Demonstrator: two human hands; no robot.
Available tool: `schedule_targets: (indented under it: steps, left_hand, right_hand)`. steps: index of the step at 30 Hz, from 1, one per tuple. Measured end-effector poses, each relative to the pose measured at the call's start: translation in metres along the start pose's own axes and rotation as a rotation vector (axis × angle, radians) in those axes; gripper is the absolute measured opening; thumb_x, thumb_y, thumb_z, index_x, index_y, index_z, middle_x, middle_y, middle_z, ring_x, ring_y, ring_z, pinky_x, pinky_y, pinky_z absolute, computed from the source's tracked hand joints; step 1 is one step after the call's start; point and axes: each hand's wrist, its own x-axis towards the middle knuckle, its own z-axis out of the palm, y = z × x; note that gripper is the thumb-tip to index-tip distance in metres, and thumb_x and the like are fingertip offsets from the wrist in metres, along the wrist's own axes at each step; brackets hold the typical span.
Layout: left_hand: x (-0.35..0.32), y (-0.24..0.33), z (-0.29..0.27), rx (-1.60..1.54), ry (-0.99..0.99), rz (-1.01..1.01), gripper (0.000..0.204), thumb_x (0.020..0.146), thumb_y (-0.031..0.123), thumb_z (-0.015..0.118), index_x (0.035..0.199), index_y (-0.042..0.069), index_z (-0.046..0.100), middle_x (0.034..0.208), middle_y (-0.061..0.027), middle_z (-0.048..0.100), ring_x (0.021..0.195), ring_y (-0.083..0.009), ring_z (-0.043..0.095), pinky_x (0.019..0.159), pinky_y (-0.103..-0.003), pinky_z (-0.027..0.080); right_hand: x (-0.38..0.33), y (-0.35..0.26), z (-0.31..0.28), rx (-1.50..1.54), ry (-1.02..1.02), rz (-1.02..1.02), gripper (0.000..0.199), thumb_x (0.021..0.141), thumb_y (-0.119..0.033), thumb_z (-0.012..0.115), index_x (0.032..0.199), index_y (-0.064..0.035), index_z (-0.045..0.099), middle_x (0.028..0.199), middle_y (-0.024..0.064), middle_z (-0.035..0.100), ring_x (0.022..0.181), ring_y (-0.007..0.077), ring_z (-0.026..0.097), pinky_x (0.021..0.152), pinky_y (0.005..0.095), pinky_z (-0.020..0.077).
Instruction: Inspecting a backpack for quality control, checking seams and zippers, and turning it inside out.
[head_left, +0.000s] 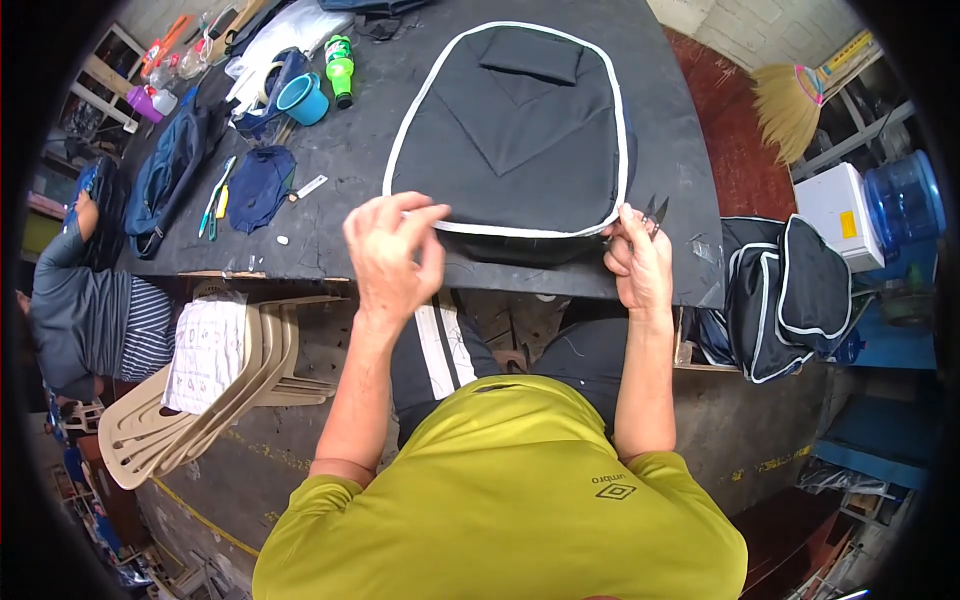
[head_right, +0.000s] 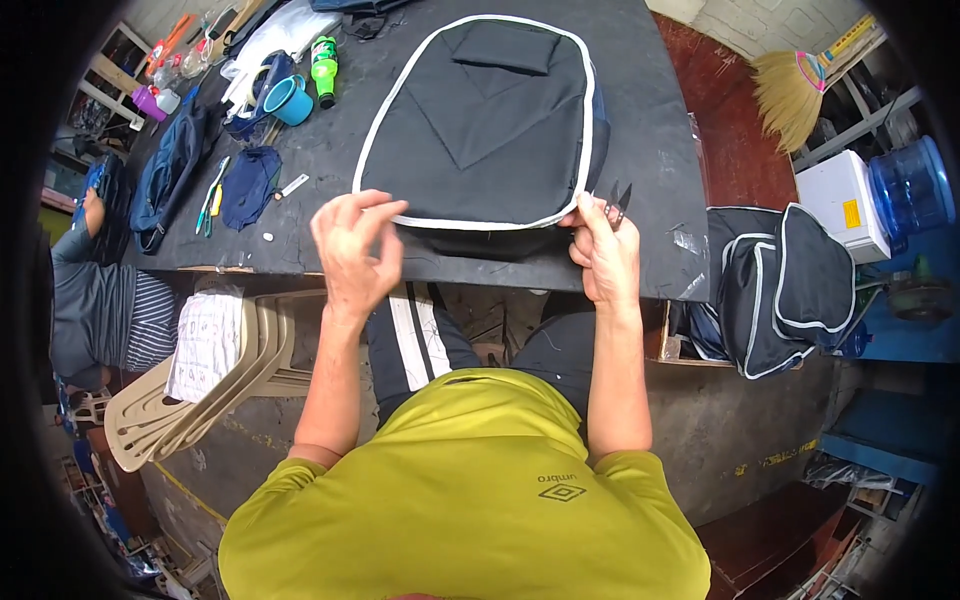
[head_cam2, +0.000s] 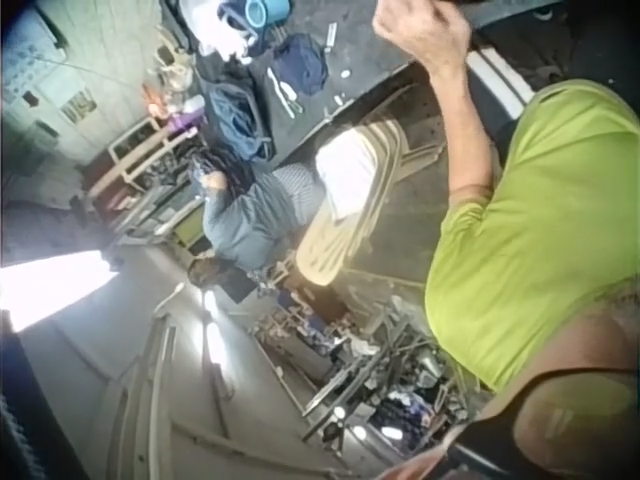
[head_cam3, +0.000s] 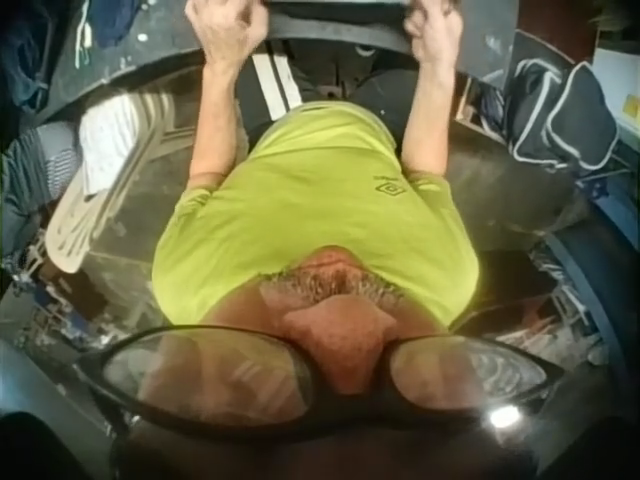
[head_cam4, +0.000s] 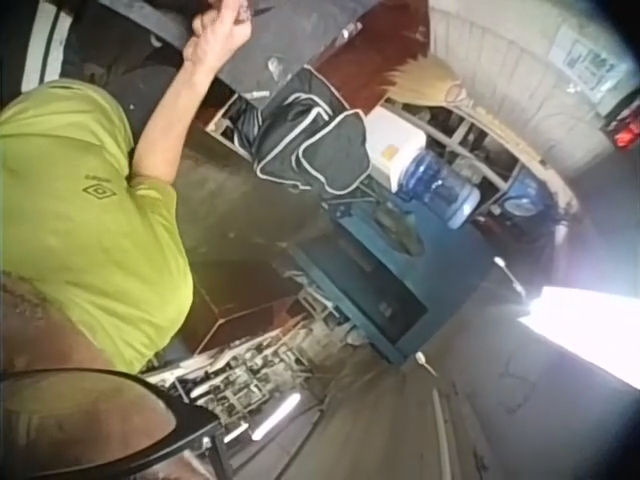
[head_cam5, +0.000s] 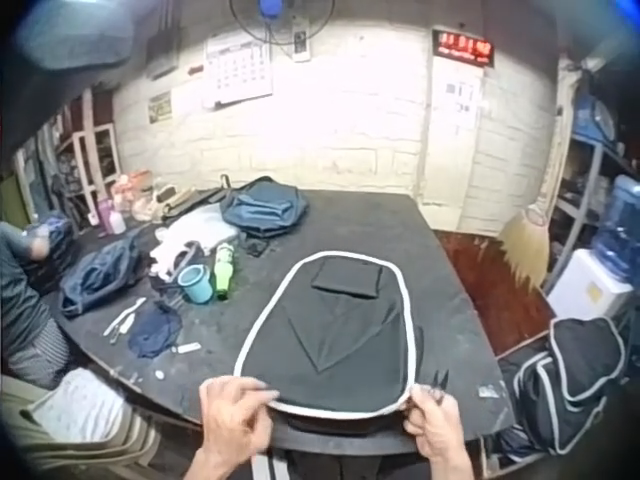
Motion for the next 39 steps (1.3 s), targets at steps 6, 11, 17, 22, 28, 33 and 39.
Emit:
schedule_targets:
  steps: [6,11,17,22,28,33,39]
  left_hand:
    - [0.025,0.085,0.028,-0.301,-0.065,0.181,0.03,0.082,0.018,0.091,0.109,0.015,0.08,0.107,0.0001,0.072,0.1,-0.0247,0.068,0.092,-0.044,0.048]
    - [0.005,0.09,0.071,-0.284,0.081,0.21,0.028,0.077,0.008,0.087,0.104,0.014,0.081,0.1,0.0026,0.073,0.088,-0.0203,0.067,0.085,-0.041,0.046]
    - [-0.014,0.076,0.064,-0.293,0.069,0.238,0.02,0.082,0.011,0.085,0.102,0.013,0.08,0.099,0.0028,0.075,0.086,-0.0185,0.067,0.082,-0.039,0.046]
    - [0.009,0.089,0.045,-0.547,-0.069,-0.049,0.028,0.089,0.009,0.084,0.115,0.008,0.077,0.087,-0.0033,0.072,0.078,-0.0251,0.066,0.08,-0.04,0.05]
    - [0.039,0.109,0.052,-0.481,-0.035,-0.154,0.023,0.083,0.023,0.088,0.095,0.006,0.077,0.087,-0.0069,0.069,0.078,-0.0292,0.071,0.072,-0.042,0.056]
    - [0.046,0.109,0.054,-0.594,-0.19,-0.352,0.018,0.09,0.019,0.082,0.096,0.004,0.075,0.084,-0.0068,0.069,0.07,-0.0253,0.068,0.067,-0.04,0.055]
    - [0.038,0.098,0.059,-0.916,-0.293,-0.548,0.018,0.11,0.018,0.068,0.103,0.002,0.071,0.081,0.0075,0.058,0.07,0.0007,0.049,0.06,-0.021,0.04]
  right_hand:
    - [-0.009,-0.006,0.003,-0.233,0.043,-0.06,0.022,0.111,-0.018,0.069,0.116,0.0036,0.074,0.092,0.007,0.074,0.05,-0.0004,0.038,0.045,0.0207,0.0279]
    - [-0.008,0.014,0.012,0.421,-0.193,0.096,0.009,0.111,-0.014,0.069,0.113,-0.0052,0.072,0.092,0.0022,0.072,0.051,0.0026,0.037,0.048,0.0227,0.0307]
    - [-0.023,0.042,0.021,0.117,-0.085,-0.005,0.01,0.111,-0.012,0.071,0.119,-0.005,0.072,0.079,-0.0084,0.057,0.053,0.0008,0.036,0.049,0.0218,0.0287]
    - [-0.023,0.039,0.026,0.014,-0.029,-0.057,0.018,0.106,-0.009,0.078,0.122,-0.0002,0.075,0.075,-0.0098,0.059,0.053,-0.001,0.038,0.049,0.0227,0.0289]
    - [-0.026,0.045,0.02,-0.108,-0.055,-0.192,0.02,0.107,-0.007,0.077,0.125,0.0007,0.079,0.093,-0.004,0.074,0.07,0.0019,0.06,0.062,0.02,0.0458]
    - [-0.031,0.039,0.026,-0.255,-0.025,-0.261,0.019,0.107,-0.007,0.076,0.123,0.0028,0.078,0.102,0.0019,0.08,0.088,0.0066,0.07,0.083,0.0242,0.0568]
    - [-0.031,0.029,0.02,-0.347,0.011,-0.342,0.016,0.107,-0.006,0.077,0.12,0.0022,0.078,0.097,-0.0013,0.076,0.087,0.0047,0.067,0.083,0.0231,0.055]
